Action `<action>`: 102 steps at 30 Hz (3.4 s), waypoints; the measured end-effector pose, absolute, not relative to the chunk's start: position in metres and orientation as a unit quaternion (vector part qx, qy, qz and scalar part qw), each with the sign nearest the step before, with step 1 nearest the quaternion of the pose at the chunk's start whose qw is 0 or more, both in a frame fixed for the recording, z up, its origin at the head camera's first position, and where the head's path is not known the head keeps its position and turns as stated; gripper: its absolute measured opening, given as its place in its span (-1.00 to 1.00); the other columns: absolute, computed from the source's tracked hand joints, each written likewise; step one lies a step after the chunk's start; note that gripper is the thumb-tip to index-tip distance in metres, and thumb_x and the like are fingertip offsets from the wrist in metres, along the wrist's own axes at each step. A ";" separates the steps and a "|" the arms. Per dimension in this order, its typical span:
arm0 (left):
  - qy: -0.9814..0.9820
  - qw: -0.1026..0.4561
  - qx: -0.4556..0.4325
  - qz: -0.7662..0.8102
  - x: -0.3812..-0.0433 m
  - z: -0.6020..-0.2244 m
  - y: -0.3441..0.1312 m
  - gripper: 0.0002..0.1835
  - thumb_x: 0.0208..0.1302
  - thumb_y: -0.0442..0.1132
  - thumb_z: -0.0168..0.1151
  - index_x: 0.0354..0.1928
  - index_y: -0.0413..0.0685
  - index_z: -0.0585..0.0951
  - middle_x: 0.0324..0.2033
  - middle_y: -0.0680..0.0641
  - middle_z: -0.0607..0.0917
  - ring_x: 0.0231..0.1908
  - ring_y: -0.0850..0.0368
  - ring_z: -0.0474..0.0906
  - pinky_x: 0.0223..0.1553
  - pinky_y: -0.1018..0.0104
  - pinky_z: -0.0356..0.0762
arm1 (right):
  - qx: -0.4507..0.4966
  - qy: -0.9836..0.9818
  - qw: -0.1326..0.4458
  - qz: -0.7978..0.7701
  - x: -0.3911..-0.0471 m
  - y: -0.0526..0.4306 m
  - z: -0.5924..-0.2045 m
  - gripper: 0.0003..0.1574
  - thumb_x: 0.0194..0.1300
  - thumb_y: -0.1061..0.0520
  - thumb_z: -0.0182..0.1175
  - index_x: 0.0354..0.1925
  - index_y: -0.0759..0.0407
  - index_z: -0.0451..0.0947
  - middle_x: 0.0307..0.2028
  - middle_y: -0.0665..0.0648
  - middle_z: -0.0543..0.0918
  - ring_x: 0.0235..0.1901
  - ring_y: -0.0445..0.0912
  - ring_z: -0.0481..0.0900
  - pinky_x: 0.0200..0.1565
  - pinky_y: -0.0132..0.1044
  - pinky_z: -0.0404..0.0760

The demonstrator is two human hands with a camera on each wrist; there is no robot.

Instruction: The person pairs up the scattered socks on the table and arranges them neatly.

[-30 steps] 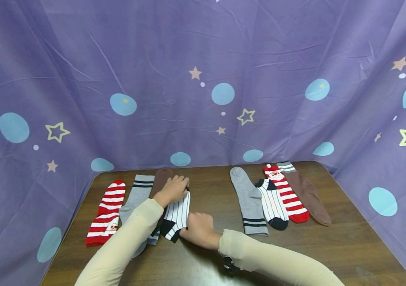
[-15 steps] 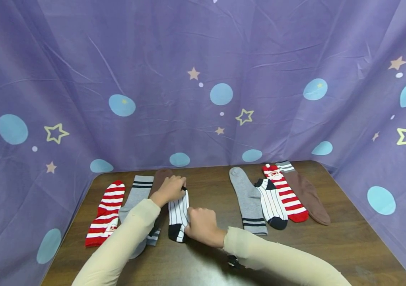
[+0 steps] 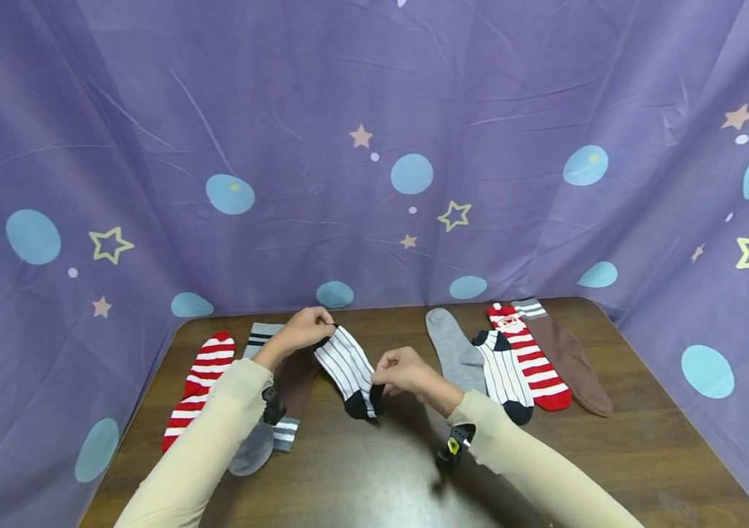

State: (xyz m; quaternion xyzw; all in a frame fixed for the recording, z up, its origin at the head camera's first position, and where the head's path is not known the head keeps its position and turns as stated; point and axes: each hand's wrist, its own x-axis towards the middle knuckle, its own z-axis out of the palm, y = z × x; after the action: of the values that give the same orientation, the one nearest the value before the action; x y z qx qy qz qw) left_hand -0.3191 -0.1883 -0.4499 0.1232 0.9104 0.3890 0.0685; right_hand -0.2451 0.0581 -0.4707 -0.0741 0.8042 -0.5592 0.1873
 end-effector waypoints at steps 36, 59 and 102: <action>0.733 0.228 0.082 0.635 -0.317 -0.422 -0.198 -0.56 0.53 -0.28 0.09 0.30 -0.45 0.45 -0.27 0.17 0.79 -0.18 0.29 0.74 0.36 -0.11 0.43 | -0.029 0.704 0.331 -0.628 -0.312 0.153 -0.411 -0.85 0.47 0.12 0.13 -0.08 -0.04 0.62 -0.12 -0.13 0.68 0.15 -0.09 0.55 0.24 -0.14 0.46; 0.661 0.246 0.029 0.708 -0.316 -0.432 -0.182 -0.85 0.55 -0.30 0.05 -0.01 -0.15 0.58 -0.33 0.07 0.77 -0.28 0.21 0.75 -0.09 0.30 0.71 | 0.032 0.646 0.367 -0.669 -0.321 0.153 -0.418 -0.80 0.58 0.02 0.01 -0.24 -0.04 0.51 -0.40 -0.16 0.75 -0.31 -0.26 0.67 -0.10 -0.34 0.56; 0.622 0.243 -0.060 0.742 -0.326 -0.442 -0.175 -0.88 0.51 -0.33 0.07 -0.05 -0.22 0.54 -0.45 0.02 0.77 -0.37 0.17 0.75 -0.20 0.27 0.76 | 0.042 0.681 0.355 -0.640 -0.345 0.146 -0.426 -0.89 0.50 0.15 0.07 -0.05 0.04 0.35 -0.44 -0.14 0.71 -0.37 -0.26 0.64 -0.13 -0.31 0.51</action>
State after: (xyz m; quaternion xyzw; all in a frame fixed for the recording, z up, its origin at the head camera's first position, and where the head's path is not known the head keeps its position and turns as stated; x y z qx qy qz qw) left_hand -0.3257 -0.1752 -0.4416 -0.0603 0.6219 0.7421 0.2427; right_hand -0.3449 0.1464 -0.4259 0.0416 0.6807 -0.6396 0.3549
